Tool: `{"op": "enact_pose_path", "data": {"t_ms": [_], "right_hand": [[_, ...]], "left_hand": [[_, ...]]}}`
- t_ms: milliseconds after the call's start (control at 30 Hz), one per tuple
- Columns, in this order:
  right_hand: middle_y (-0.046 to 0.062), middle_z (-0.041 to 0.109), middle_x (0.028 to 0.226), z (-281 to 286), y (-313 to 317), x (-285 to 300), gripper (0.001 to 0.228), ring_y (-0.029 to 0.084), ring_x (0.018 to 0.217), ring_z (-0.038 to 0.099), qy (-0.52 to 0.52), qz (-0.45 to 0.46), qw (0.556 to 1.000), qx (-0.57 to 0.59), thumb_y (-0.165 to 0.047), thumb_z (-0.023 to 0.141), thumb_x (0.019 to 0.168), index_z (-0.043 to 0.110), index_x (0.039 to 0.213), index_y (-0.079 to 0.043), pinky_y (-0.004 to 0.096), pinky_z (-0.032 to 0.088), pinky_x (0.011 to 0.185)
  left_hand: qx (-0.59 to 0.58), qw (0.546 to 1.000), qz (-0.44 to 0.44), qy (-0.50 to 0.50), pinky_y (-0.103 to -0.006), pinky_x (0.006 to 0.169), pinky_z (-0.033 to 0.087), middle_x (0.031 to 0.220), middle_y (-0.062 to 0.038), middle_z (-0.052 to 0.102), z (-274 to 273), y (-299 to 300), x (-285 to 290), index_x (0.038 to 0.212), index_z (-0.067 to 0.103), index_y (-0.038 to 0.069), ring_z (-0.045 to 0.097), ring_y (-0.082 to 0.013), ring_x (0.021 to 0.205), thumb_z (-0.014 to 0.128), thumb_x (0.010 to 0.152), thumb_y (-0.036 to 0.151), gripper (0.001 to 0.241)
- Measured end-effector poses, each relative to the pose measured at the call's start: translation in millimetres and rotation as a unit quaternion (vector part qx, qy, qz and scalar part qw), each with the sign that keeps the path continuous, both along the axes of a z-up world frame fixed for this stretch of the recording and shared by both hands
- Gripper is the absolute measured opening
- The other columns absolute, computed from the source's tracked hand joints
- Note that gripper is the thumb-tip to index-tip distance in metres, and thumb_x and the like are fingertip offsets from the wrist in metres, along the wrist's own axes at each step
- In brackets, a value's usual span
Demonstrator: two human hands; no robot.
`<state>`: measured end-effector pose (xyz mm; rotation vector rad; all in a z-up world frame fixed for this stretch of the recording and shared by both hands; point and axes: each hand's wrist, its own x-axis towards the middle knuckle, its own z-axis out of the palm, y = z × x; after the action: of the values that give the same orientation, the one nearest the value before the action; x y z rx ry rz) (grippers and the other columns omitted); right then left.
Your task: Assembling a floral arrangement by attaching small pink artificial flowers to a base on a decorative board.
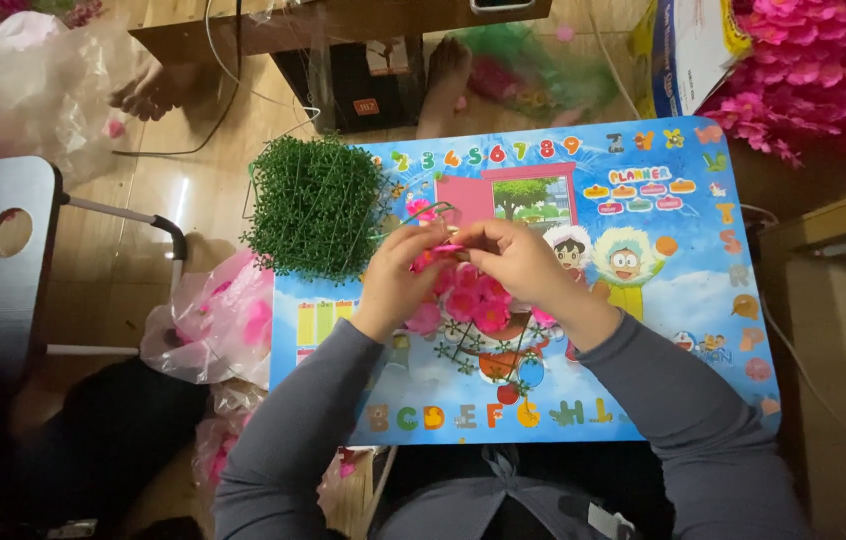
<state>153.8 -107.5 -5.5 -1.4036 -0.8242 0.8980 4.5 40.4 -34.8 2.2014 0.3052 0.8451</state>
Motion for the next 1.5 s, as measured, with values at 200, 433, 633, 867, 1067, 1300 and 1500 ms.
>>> {"op": "enact_pose_path", "data": {"t_ms": [200, 433, 633, 867, 1067, 1300, 1500], "right_hand": [[0.012, 0.074, 0.115, 59, -15, 20, 0.043, 0.026, 0.112, 0.07, -0.217, 0.021, 0.968, -0.127, -0.017, 0.074, 0.091, 0.062, 0.132, -0.011, 0.038, 0.057, 0.086], [0.003, 0.074, 0.116, 53, -47, 57, 0.038, 0.02, 0.112, 0.07, -0.376, 0.067, 0.857, -0.347, -0.031, 0.069, 0.094, 0.068, 0.13, -0.02, 0.034, 0.057, 0.087], [0.01, 0.068, 0.121, 23, -68, 63, 0.041, 0.031, 0.115, 0.068, -0.418, 0.101, 0.835, -0.343, -0.035, 0.078, 0.084, 0.071, 0.121, -0.017, 0.039, 0.058, 0.091], [0.013, 0.066, 0.115, 26, -59, 49, 0.021, 0.036, 0.113, 0.064, -0.383, 0.083, 0.868, -0.305, -0.022, 0.077, 0.085, 0.075, 0.102, -0.012, 0.044, 0.055, 0.092], [0.013, 0.072, 0.101, 30, -54, 41, 0.023, 0.033, 0.102, 0.068, -0.264, 0.038, 0.923, -0.277, -0.019, 0.071, 0.089, 0.068, 0.11, -0.011, 0.046, 0.054, 0.09], [0.011, 0.076, 0.098, 21, -48, 23, 0.03, 0.019, 0.097, 0.069, -0.119, -0.026, 0.977, -0.174, -0.004, 0.067, 0.091, 0.069, 0.122, -0.006, 0.035, 0.055, 0.09], [0.011, 0.077, 0.099, 34, -47, 4, 0.02, 0.026, 0.095, 0.074, -0.232, -0.063, 0.958, -0.158, -0.009, 0.072, 0.09, 0.077, 0.11, -0.01, 0.035, 0.059, 0.083]], "left_hand": [[-0.091, 0.993, 0.056, -0.052, -0.0393, 0.08, 0.059, 0.096, -0.009, 0.075, 18, -4, 3, 0.122, 0.074, 0.019, 0.074, -0.0272, 0.086, 0.077, 0.089, 0.007, 0.035], [-0.121, 0.991, 0.016, -0.062, -0.0379, 0.082, 0.058, 0.085, -0.005, 0.076, 15, 3, -6, 0.116, 0.077, 0.019, 0.074, -0.0257, 0.086, 0.07, 0.093, 0.005, 0.028], [-0.156, 0.983, -0.07, -0.061, -0.0371, 0.078, 0.055, 0.081, -0.009, 0.072, 14, -1, -10, 0.104, 0.081, 0.014, 0.069, -0.026, 0.077, 0.067, 0.089, 0.0, 0.026], [-0.187, 0.973, -0.126, -0.042, -0.0328, 0.077, 0.052, 0.076, -0.005, 0.067, 13, 3, -11, 0.105, 0.081, 0.012, 0.062, -0.0199, 0.075, 0.065, 0.091, 0.023, 0.024], [-0.2, 0.974, -0.106, -0.016, -0.034, 0.069, 0.054, 0.071, -0.009, 0.069, 18, -5, -9, 0.112, 0.076, 0.012, 0.065, -0.0205, 0.064, 0.075, 0.088, 0.013, 0.024], [-0.164, 0.972, -0.022, 0.169, -0.0353, 0.078, 0.056, 0.091, -0.001, 0.08, 31, -19, -3, 0.122, 0.067, 0.02, 0.077, -0.0199, 0.085, 0.074, 0.092, 0.022, 0.031], [-0.094, 0.991, -0.059, 0.08, -0.0407, 0.084, 0.058, 0.118, -0.009, 0.065, 22, -29, 0, 0.101, 0.08, 0.019, 0.071, -0.0292, 0.098, 0.08, 0.086, 0.015, 0.016]]}}
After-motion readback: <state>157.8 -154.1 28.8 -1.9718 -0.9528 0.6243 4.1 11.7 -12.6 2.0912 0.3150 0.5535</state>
